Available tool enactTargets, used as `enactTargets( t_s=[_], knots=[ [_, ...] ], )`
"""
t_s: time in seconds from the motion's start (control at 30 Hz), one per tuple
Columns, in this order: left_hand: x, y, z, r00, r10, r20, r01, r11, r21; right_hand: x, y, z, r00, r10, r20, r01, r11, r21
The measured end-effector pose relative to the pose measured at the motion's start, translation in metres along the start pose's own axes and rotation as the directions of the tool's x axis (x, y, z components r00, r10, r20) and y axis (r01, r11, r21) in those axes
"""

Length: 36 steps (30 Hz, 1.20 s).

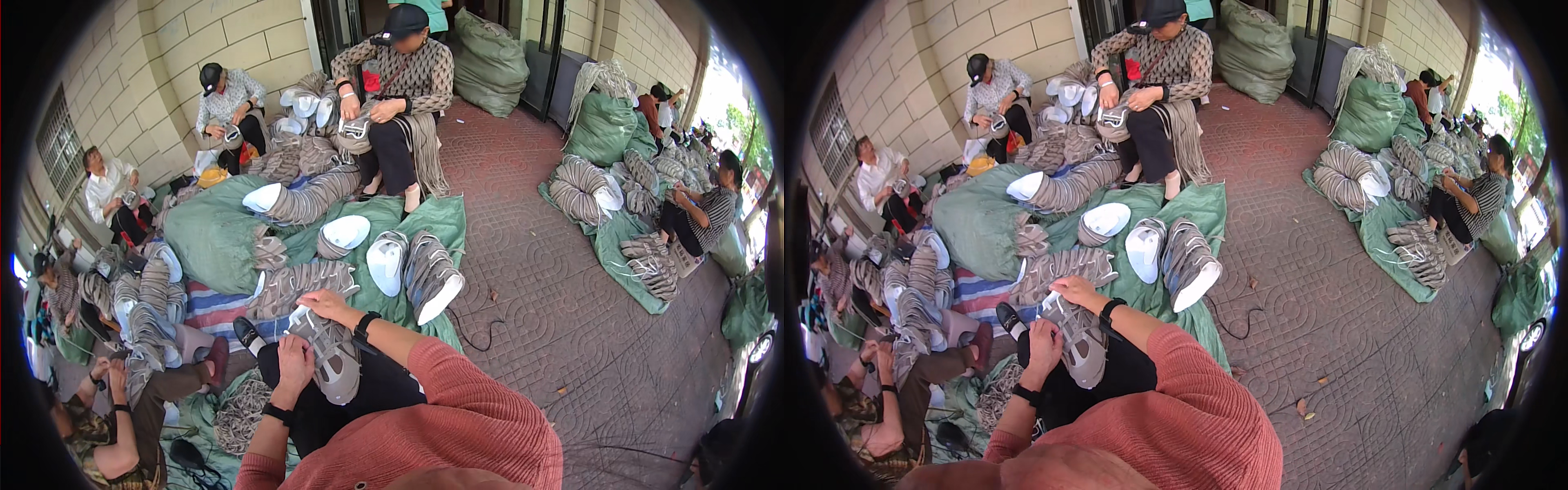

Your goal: The person is threading laces through the eyelets of shoe uppers in a shoe manufacturing environment.

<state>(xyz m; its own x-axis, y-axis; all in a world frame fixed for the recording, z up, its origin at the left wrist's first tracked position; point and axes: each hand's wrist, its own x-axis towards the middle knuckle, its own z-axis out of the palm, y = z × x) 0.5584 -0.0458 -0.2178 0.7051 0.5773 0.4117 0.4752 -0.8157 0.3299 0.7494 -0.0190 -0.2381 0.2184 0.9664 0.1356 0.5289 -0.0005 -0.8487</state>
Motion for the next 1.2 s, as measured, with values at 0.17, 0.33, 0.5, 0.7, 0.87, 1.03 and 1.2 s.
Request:
enactTargets(
  t_s=[0.17, 0.33, 0.5, 0.7, 0.87, 1.03, 1.2],
  knots=[
    [-0.002, -0.002, 0.002, 0.997, -0.080, -0.002, 0.080, 0.996, -0.036, -0.009, 0.004, -0.005, 0.986, -0.166, 0.024, 0.166, 0.986, 0.007],
    [0.006, 0.009, 0.012, 0.985, -0.167, 0.054, 0.171, 0.983, -0.074, -0.012, 0.018, -0.016, 0.984, -0.178, 0.000, 0.177, 0.978, 0.112],
    [0.014, 0.036, 0.022, 0.997, -0.025, 0.069, 0.022, 0.999, 0.041, -0.013, 0.034, -0.019, 0.989, -0.142, -0.041, 0.143, 0.989, 0.040],
    [0.008, 0.022, 0.027, 0.967, -0.086, 0.241, 0.138, 0.968, -0.209, -0.025, 0.027, -0.016, 0.992, -0.118, -0.034, 0.109, 0.973, -0.202],
    [-0.003, -0.019, -0.059, 0.879, -0.421, 0.224, 0.127, -0.245, -0.961, -0.034, 0.064, -0.044, 0.997, 0.063, -0.045, -0.068, 0.991, -0.116],
    [-0.113, -0.134, -0.156, 0.528, -0.838, 0.139, -0.001, -0.164, -0.986, -0.077, 0.035, -0.108, 0.838, 0.501, 0.215, -0.543, 0.733, 0.409],
    [-0.221, -0.148, -0.162, -0.081, -0.932, 0.353, 0.982, -0.136, -0.134, -0.103, 0.024, -0.107, 0.867, 0.432, 0.246, -0.498, 0.765, 0.409]
  ],
)
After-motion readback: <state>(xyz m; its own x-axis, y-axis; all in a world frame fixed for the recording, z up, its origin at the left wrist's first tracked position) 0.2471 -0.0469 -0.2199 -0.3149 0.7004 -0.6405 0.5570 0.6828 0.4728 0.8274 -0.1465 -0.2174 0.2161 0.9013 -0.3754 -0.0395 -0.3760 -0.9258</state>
